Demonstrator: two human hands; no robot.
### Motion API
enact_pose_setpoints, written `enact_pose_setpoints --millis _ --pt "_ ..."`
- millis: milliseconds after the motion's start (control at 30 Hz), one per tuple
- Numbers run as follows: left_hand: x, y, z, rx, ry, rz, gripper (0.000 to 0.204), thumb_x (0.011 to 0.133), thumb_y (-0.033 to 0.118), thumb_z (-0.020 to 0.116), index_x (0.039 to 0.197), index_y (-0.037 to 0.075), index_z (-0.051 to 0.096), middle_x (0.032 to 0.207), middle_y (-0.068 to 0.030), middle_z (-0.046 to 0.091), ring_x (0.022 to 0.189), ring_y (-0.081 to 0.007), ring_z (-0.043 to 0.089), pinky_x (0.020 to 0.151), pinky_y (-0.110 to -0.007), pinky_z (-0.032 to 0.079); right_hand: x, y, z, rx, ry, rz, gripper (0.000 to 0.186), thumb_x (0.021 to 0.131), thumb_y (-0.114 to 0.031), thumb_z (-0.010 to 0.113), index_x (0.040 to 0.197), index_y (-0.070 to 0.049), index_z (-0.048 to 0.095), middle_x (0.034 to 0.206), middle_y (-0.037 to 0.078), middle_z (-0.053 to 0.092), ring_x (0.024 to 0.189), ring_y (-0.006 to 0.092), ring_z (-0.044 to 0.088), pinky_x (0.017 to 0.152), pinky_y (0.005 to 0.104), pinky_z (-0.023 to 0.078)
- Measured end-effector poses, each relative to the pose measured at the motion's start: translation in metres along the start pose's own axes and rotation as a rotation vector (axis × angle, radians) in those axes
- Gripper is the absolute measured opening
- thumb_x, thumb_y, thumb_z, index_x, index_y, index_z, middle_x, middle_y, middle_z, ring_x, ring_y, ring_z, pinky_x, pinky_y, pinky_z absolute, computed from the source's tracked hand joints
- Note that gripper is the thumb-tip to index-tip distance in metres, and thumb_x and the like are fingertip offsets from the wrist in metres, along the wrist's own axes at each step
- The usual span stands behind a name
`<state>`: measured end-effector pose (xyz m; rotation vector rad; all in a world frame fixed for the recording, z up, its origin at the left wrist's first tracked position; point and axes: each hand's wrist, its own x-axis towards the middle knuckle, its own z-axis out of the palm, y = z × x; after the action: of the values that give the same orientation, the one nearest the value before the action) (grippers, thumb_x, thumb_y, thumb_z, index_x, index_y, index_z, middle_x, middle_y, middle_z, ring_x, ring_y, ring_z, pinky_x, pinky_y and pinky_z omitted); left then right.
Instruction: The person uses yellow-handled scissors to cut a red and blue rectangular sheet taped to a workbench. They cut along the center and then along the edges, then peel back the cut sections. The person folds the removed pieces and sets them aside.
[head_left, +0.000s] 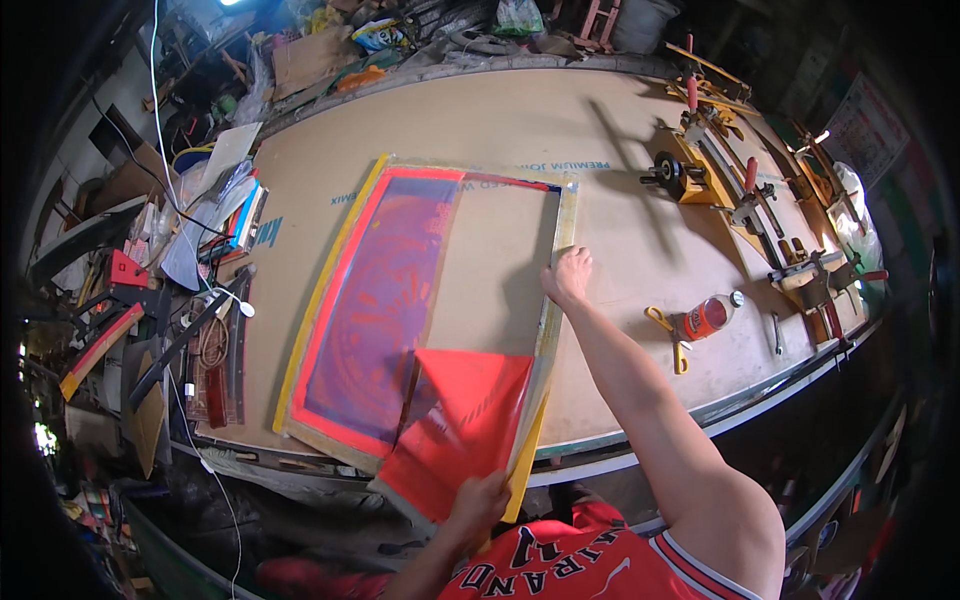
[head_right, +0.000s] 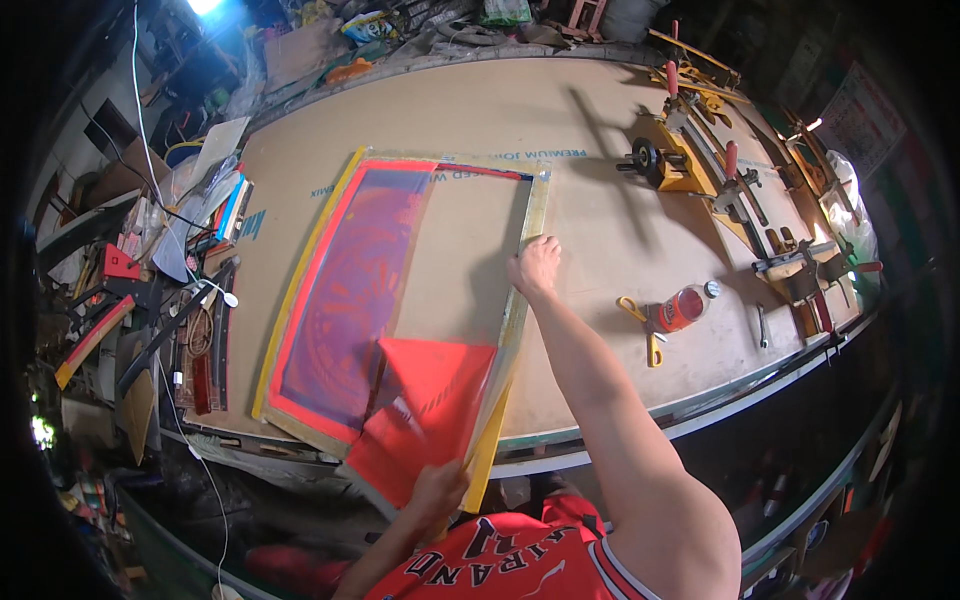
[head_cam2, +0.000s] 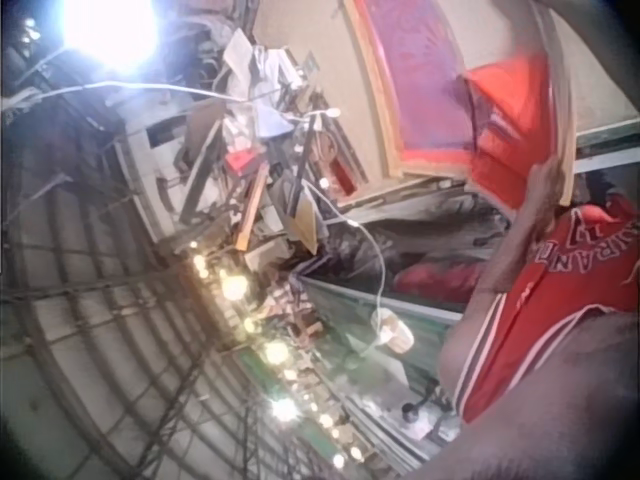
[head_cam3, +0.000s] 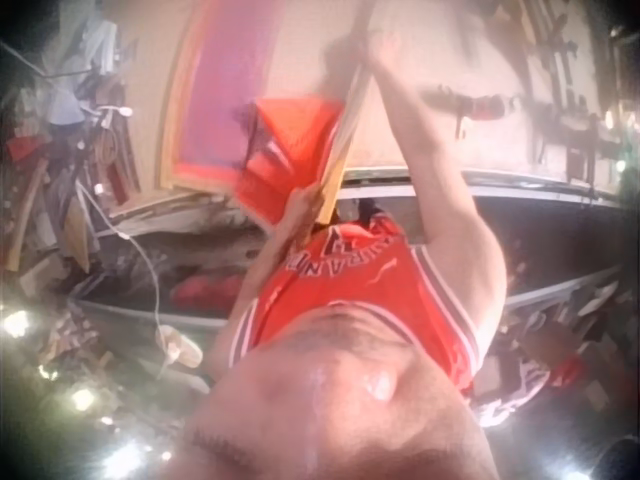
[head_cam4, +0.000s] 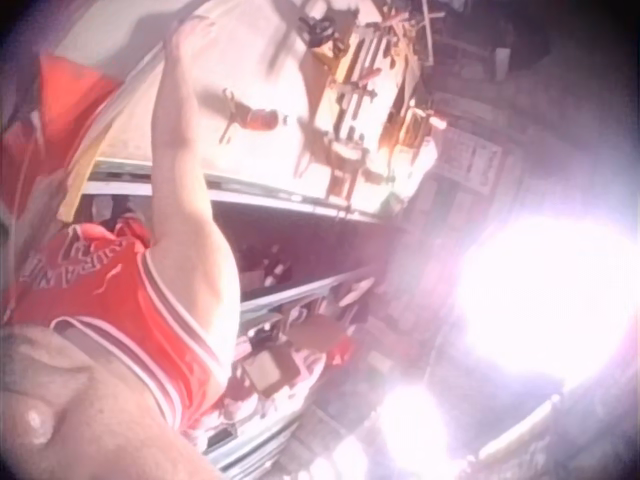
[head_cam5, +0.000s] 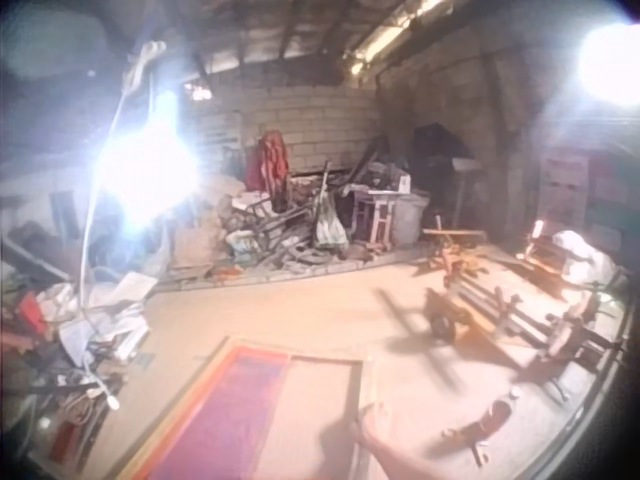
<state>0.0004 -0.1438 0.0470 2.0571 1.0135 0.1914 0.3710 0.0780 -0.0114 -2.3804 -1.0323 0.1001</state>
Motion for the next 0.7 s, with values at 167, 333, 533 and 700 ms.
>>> enact_pose_setpoints --millis 167,333,533,700 --pt "-0.057 0.004 -0.026 0.009 -0.078 -0.119 0.021 0.094 0.024 0.06 0.086 0.005 0.056 0.065 -0.0215 0.061 0.063 -0.043 0.064 0.058 -0.054 0.049 -0.003 -0.001 0.012 0.032 0.008 0.099 0.061 0.076 -0.026 0.073 0.116 0.01 0.046 0.117 0.025 0.048 0.113 0.0405 0.049 0.098 0.0471 0.044" --pt "-0.037 0.003 -0.04 0.141 -0.089 -0.32 0.019 0.092 0.013 0.057 0.109 0.008 0.063 0.079 -0.025 0.066 0.078 -0.043 0.067 0.07 -0.055 0.051 -0.038 -0.009 0.004 0.11 0.015 0.045 0.09 0.077 -0.04 0.077 0.135 0.014 0.034 0.126 0.026 0.045 0.12 0.0389 0.044 0.103 0.0464 0.04" --pt "-0.024 -0.018 -0.069 0.144 -0.465 -0.102 0.034 0.091 0.013 0.059 0.124 0.015 0.066 0.099 -0.0295 0.066 0.098 -0.0431 0.064 0.085 -0.05 0.05 -0.146 -0.011 -0.005 0.17 -0.021 -0.057 0.088 0.075 -0.035 0.079 0.136 0.01 0.035 0.131 0.027 0.043 0.121 0.0411 0.042 0.106 0.0476 0.037" --pt "0.014 0.062 -0.076 0.52 -0.16 -0.024 0.052 0.081 0.023 0.074 0.122 -0.004 0.057 0.115 -0.0226 0.053 0.109 -0.0418 0.055 0.09 -0.051 0.049 -0.162 -0.01 -0.002 0.285 0.073 -0.002 0.077 0.074 -0.026 0.076 0.131 0.01 0.038 0.124 0.026 0.045 0.117 0.041 0.043 0.103 0.0479 0.039"
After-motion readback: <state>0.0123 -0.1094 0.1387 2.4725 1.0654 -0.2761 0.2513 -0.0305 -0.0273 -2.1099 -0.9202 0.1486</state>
